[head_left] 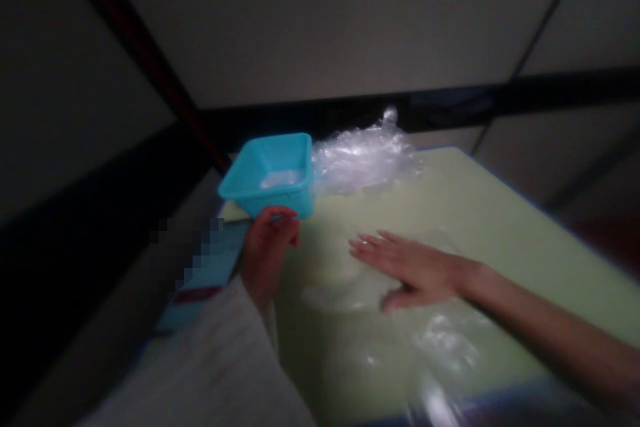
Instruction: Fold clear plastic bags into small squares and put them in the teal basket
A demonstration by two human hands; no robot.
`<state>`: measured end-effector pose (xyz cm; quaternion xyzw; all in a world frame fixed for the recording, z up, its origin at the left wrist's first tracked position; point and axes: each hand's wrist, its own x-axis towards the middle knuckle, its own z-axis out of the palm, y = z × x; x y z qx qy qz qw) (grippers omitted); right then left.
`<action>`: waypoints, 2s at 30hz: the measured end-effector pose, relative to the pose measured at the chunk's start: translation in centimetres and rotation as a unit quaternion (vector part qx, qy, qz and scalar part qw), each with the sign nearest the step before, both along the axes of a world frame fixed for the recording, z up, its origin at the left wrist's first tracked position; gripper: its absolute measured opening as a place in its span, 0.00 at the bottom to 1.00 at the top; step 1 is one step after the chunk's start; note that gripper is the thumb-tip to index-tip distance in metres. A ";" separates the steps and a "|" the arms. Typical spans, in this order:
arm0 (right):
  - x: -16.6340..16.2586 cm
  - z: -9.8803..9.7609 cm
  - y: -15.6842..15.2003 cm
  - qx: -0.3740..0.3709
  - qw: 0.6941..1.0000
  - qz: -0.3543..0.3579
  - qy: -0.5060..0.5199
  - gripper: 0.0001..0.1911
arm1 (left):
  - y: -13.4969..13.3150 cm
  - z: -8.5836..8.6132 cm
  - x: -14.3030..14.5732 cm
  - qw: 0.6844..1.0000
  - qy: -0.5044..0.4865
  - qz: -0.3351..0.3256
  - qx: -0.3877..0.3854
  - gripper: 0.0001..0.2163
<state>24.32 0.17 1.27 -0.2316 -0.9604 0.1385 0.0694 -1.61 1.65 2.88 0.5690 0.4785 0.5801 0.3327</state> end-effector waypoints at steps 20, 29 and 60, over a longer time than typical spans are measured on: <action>-0.4 -1.1 -1.7 0.069 0.991 -0.113 -0.001 0.40 | -3.3 -2.6 3.4 0.756 0.607 -0.226 0.093 0.32; 4.3 -1.5 -1.6 0.095 0.983 -0.159 -0.004 0.39 | -3.2 -3.0 3.1 0.766 0.594 -0.227 0.098 0.33; 1.6 -1.5 -2.5 0.083 0.991 -0.102 0.008 0.43 | -6.3 -2.6 4.1 0.778 0.571 -0.249 0.079 0.44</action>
